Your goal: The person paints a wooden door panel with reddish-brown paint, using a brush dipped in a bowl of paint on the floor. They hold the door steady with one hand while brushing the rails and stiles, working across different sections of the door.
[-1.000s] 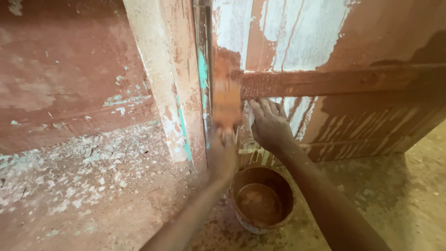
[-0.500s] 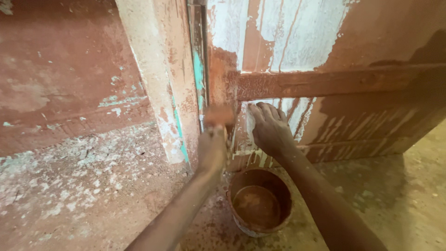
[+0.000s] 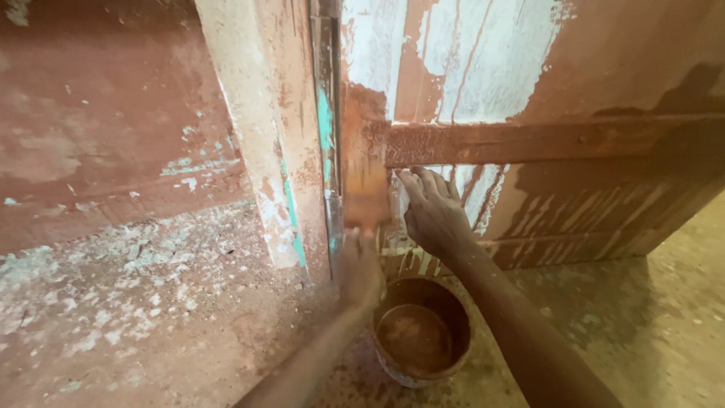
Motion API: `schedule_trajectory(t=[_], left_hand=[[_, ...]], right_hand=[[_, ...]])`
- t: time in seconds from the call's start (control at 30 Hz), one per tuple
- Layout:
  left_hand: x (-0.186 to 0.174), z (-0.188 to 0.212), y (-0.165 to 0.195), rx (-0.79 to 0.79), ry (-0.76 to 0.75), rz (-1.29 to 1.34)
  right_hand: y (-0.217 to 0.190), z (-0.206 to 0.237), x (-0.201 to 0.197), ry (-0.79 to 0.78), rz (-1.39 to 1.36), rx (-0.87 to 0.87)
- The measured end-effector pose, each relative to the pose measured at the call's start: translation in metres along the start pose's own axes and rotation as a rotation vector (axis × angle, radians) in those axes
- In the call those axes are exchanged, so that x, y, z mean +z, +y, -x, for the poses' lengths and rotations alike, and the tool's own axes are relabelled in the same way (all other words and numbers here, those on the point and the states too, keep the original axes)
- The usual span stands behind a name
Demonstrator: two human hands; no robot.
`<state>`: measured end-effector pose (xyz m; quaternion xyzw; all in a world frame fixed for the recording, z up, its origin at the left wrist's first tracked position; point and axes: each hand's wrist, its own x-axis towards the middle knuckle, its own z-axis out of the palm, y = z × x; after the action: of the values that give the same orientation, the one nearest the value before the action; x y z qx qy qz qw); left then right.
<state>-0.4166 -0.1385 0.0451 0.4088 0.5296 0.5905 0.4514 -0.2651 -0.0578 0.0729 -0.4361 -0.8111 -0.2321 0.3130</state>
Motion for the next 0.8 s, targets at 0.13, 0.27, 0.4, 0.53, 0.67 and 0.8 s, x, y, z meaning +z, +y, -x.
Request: schedule_trajectory(t=[0.13,0.27,0.4,0.53,0.67,0.8], left_hand=[[-0.006,-0.003,-0.057,-0.321,-0.02,0.059],[-0.007,-0.015,-0.059,-0.269,0.054,0.04],[-0.006,-0.023,0.007,-0.079,-0.06,0.139],[-0.007,-0.01,0.08,-0.027,-0.091,0.145],[-0.007,0.0,0.08,0.134,-0.087,0.045],[0.006,-0.017,-0.004,0.159,-0.039,-0.241]], right_hand=[[-0.005,-0.007,0.002,0.01,0.004,0.023],[-0.009,-0.014,0.007,0.025,-0.042,0.035],[-0.008,-0.014,0.011,0.044,-0.006,0.035],[-0.002,-0.005,0.011,0.049,-0.018,0.052],[0.003,0.0,0.01,0.049,0.047,0.038],[0.005,0.0,0.012,0.015,-0.022,0.078]])
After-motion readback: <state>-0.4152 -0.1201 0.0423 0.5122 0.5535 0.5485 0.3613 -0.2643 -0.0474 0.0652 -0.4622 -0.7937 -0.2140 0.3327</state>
